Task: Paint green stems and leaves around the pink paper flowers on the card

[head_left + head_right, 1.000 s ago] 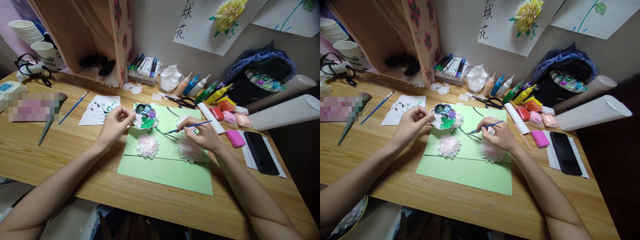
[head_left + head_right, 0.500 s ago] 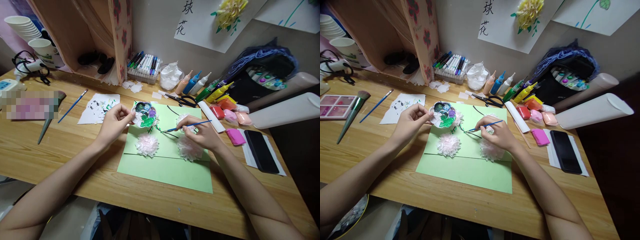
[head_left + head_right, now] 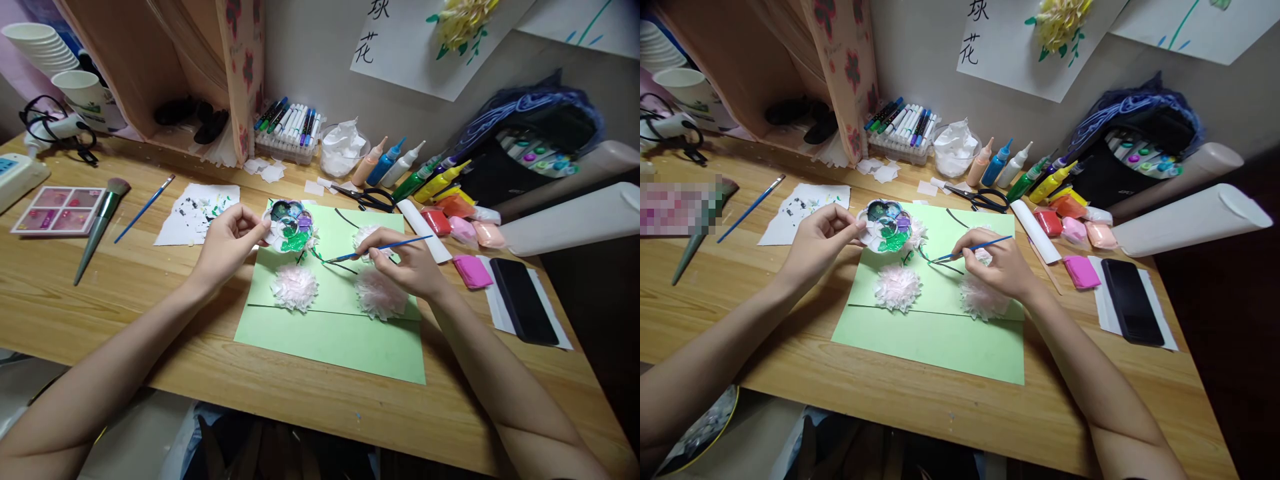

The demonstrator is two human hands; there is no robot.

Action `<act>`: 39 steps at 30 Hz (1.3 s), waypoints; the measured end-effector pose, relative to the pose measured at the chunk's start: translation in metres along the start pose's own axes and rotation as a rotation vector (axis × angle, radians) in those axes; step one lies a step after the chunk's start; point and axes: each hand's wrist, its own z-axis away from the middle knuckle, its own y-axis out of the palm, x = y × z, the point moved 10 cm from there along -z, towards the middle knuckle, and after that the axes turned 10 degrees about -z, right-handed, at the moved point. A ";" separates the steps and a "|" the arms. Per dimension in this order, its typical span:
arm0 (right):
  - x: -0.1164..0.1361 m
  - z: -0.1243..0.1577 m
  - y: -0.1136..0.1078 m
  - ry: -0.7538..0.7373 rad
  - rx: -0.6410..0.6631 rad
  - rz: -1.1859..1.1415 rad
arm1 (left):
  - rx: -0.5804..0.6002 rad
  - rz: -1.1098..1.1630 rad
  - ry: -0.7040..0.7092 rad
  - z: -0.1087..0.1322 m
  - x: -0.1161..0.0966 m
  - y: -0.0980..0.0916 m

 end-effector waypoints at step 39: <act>-0.004 0.000 0.002 0.024 0.019 0.051 | 0.004 -0.018 0.008 0.000 -0.001 0.000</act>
